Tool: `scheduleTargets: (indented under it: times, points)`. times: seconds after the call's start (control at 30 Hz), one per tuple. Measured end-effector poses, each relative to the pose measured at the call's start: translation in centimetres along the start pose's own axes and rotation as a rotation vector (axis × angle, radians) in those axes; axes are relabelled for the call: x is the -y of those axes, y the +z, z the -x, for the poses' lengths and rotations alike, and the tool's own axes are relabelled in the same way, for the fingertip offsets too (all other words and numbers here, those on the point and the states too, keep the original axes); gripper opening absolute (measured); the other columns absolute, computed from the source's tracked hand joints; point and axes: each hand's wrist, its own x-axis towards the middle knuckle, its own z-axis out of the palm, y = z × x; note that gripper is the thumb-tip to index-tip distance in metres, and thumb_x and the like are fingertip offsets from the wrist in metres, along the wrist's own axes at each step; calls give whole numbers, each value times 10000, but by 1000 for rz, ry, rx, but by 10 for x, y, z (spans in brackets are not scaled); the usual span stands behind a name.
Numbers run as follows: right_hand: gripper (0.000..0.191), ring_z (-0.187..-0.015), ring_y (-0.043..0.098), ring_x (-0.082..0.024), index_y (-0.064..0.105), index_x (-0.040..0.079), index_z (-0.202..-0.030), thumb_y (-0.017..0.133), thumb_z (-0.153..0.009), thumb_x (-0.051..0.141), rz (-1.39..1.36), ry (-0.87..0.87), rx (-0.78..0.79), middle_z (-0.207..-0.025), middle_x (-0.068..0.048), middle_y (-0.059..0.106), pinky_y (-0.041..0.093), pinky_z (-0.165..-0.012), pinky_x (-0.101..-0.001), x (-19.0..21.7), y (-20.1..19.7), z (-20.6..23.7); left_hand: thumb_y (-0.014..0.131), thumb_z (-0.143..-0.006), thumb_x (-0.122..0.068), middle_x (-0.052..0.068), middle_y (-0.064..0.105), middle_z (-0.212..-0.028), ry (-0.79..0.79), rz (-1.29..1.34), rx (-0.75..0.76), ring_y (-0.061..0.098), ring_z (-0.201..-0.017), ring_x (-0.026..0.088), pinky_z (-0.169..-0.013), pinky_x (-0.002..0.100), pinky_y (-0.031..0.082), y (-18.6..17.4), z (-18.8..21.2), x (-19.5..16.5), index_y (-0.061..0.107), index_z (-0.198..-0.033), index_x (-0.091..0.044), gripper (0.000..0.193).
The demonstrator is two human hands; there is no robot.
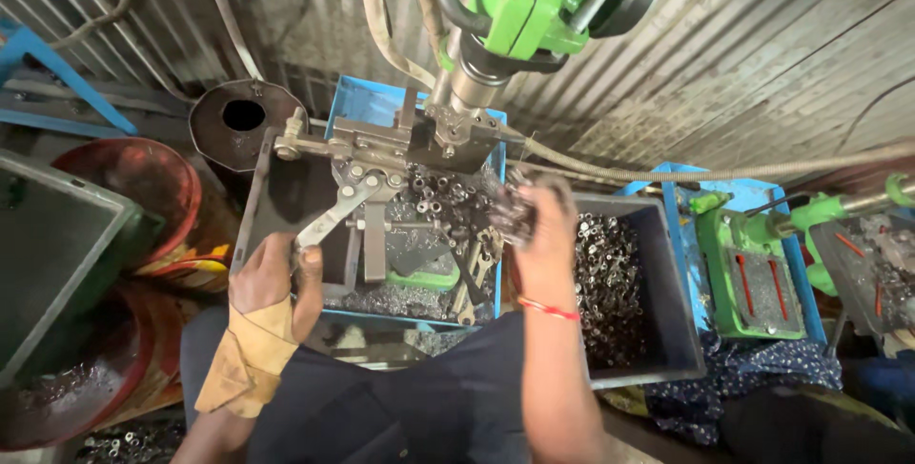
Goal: The person operates a drill press to machine small metal parts. They place each part into a jig, lower the drill to cut, then remove the finished part and place it into a collection bin. The cycle repeats continuously throughout the clip.
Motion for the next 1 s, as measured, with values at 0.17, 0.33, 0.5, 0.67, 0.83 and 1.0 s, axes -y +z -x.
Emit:
scheduleTargets:
  times: [0.17,0.33,0.5,0.67,0.83,1.0]
  points:
    - [251,-1153,624,-390,597,131,-1096,694,-892,239,1141,-1007,-50,-1386,-254,489,586,-863,-575,-48,81,15,617,-981,-284,214,686,-884,-11,-22,2,668,-774,462,-664,525,526,-1,2,3,619,-1042,-38,253]
    - [533,-1402,395,-517,580,56,-1286,651,-996,498,1491,-941,8,-1521,-353,330,347,-1060,-661,-64,85,30,617,-979,-281,209,679,-898,32,-6,-4,659,-767,464,-659,526,520,-2,0,9,613,-1041,-40,249]
    - [701,-1391,332,-576,557,52,-1391,614,-966,607,1673,-915,50,-1576,-384,210,269,-1088,-712,-61,83,38,606,-977,-286,198,659,-866,14,34,-11,653,-736,449,-643,521,513,-2,0,8,610,-1063,-30,270]
    - [681,-1384,328,-580,617,124,-1387,622,-916,615,1699,-938,111,-1568,-419,167,241,-1059,-726,-58,86,45,600,-995,-277,186,658,-860,23,25,3,648,-727,444,-636,518,508,-7,-2,3,602,-1025,-37,242]
    - [568,-1374,351,-546,647,156,-1381,624,-955,531,1752,-994,182,-1543,-334,281,261,-1132,-674,-61,88,42,595,-978,-272,178,653,-829,28,36,-26,642,-679,432,-615,509,510,-9,-3,-3,610,-1021,-45,231]
    - [516,-1319,386,-520,659,101,-1344,685,-960,445,1661,-958,199,-1480,-312,370,293,-1110,-643,-63,85,38,604,-998,-267,186,655,-835,24,-1,-11,640,-708,444,-634,518,504,-9,0,-3,609,-1018,-35,233]
